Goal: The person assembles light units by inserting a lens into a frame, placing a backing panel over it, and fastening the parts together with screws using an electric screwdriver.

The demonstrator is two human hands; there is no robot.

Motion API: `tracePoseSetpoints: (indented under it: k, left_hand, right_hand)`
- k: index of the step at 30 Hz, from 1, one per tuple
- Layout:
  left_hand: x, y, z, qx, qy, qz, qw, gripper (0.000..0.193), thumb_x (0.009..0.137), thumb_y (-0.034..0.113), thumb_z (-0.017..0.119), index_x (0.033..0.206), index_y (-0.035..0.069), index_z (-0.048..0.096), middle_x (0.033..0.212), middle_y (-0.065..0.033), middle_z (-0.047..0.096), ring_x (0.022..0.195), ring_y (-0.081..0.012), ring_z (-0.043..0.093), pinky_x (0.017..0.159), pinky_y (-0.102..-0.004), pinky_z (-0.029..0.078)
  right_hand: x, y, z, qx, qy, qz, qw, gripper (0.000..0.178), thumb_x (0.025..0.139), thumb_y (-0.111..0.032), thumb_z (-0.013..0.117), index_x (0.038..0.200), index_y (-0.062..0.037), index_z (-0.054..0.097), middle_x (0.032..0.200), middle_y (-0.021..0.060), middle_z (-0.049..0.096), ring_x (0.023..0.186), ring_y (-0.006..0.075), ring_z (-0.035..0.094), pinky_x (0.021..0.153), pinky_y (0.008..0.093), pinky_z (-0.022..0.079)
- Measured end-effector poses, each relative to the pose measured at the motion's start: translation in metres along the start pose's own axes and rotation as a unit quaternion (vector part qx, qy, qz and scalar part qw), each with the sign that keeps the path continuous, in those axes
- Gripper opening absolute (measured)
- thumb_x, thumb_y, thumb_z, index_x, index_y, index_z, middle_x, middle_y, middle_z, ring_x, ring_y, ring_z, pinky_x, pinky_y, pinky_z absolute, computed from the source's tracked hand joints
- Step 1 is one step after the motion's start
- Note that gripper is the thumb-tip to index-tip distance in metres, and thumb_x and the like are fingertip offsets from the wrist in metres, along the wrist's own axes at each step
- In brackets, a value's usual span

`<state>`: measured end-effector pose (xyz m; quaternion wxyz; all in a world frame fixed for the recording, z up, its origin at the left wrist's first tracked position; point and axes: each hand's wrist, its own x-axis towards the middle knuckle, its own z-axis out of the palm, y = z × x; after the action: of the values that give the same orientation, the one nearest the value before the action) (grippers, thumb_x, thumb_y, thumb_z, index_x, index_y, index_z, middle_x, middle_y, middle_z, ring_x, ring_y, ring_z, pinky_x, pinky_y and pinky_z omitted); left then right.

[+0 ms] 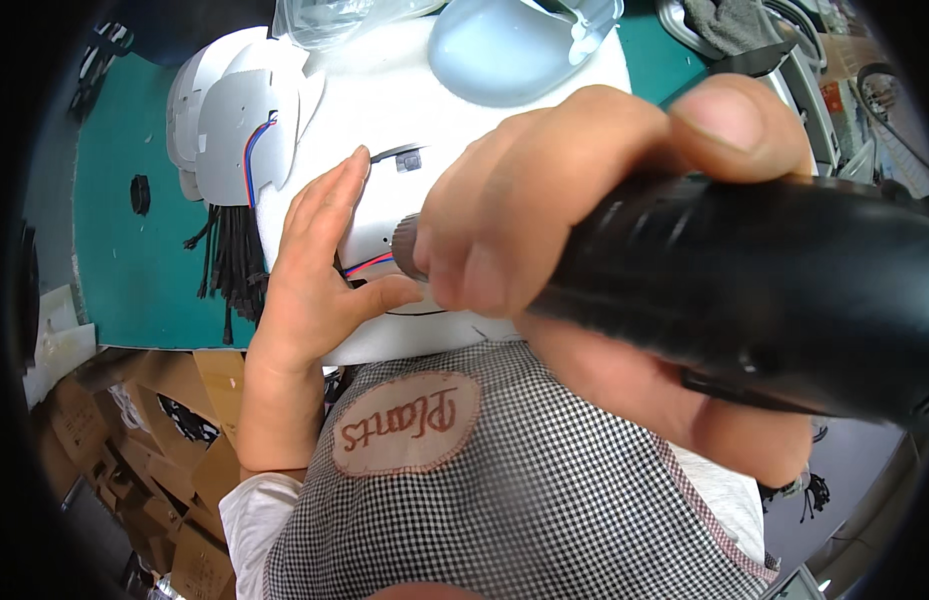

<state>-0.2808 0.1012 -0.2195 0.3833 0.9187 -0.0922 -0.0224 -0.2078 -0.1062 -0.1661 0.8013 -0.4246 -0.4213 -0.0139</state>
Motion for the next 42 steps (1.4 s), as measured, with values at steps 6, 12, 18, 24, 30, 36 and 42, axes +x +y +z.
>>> tracePoseSetpoints:
  k: [6,12,18,24,30,36,42]
  left_hand:
    - [0.001,-0.001,0.002,-0.009,0.014,0.015,1.0,0.101,0.059,0.029,0.09,0.144,0.001,0.042,0.142,-0.0188,0.048,0.132,-0.0378,0.041,0.11,-0.0445,0.036]
    - [-0.001,-0.006,0.003,-0.013,0.024,0.017,0.999,0.099,0.061,0.03,0.089,0.143,0.001,0.043,0.141,-0.0181,0.049,0.132,-0.0367,0.042,0.11,-0.0442,0.036]
    - [0.0,-0.003,0.0,-0.021,0.022,0.02,0.999,0.098,0.062,0.032,0.088,0.143,0.002,0.043,0.142,-0.0178,0.048,0.132,-0.036,0.041,0.11,-0.0438,0.036]
    - [-0.005,-0.008,0.003,-0.027,0.043,0.023,0.998,0.097,0.062,0.034,0.087,0.143,0.002,0.044,0.14,-0.0184,0.048,0.132,-0.0363,0.042,0.11,-0.0436,0.037]
    - [-0.006,-0.008,0.003,-0.031,0.048,0.035,0.998,0.096,0.063,0.035,0.087,0.142,0.001,0.044,0.14,-0.0187,0.048,0.132,-0.0369,0.041,0.11,-0.0437,0.037]
    - [-0.01,-0.007,0.004,-0.053,0.048,0.029,0.997,0.096,0.064,0.037,0.086,0.143,0.004,0.043,0.141,-0.0183,0.048,0.133,-0.0371,0.04,0.11,-0.0437,0.036]
    - [-0.009,-0.007,0.001,-0.045,0.035,0.01,0.998,0.099,0.063,0.038,0.087,0.145,0.004,0.042,0.143,-0.0183,0.046,0.134,-0.0367,0.04,0.112,-0.0438,0.034]
  right_hand:
    - [-0.002,0.015,0.007,0.004,-0.013,-0.037,0.999,0.078,0.08,-0.065,0.065,0.134,-0.0102,0.048,0.079,0.0054,0.059,0.058,0.0195,0.06,0.053,0.0346,0.052]
    - [0.002,0.02,0.016,0.007,-0.032,-0.053,0.998,0.08,0.081,-0.066,0.065,0.135,-0.0104,0.046,0.078,0.0068,0.059,0.058,0.021,0.061,0.051,0.0354,0.052]
    - [0.006,0.009,0.014,-0.037,-0.06,-0.037,0.997,0.079,0.082,-0.066,0.064,0.135,-0.0099,0.045,0.079,0.0076,0.061,0.058,0.0221,0.061,0.051,0.0352,0.052]
    - [0.004,0.02,0.027,-0.047,-0.074,-0.051,0.995,0.08,0.084,-0.067,0.062,0.136,-0.0095,0.043,0.079,0.0074,0.06,0.055,0.0201,0.058,0.05,0.0348,0.052]
    - [0.012,0.022,0.028,-0.03,-0.117,-0.036,0.992,0.078,0.084,-0.068,0.061,0.13,-0.0082,0.042,0.079,0.0081,0.06,0.055,0.0206,0.06,0.049,0.0319,0.052]
    - [0.013,0.021,0.026,-0.028,-0.149,0.007,0.988,0.082,0.081,-0.071,0.061,0.129,-0.0069,0.041,0.078,0.01,0.06,0.056,0.0222,0.061,0.051,0.0358,0.053]
    - [0.006,0.033,0.019,0.072,-0.032,0.003,0.997,0.089,0.08,-0.077,0.057,0.133,-0.0064,0.042,0.08,0.0122,0.058,0.058,0.0221,0.058,0.056,0.0379,0.052]
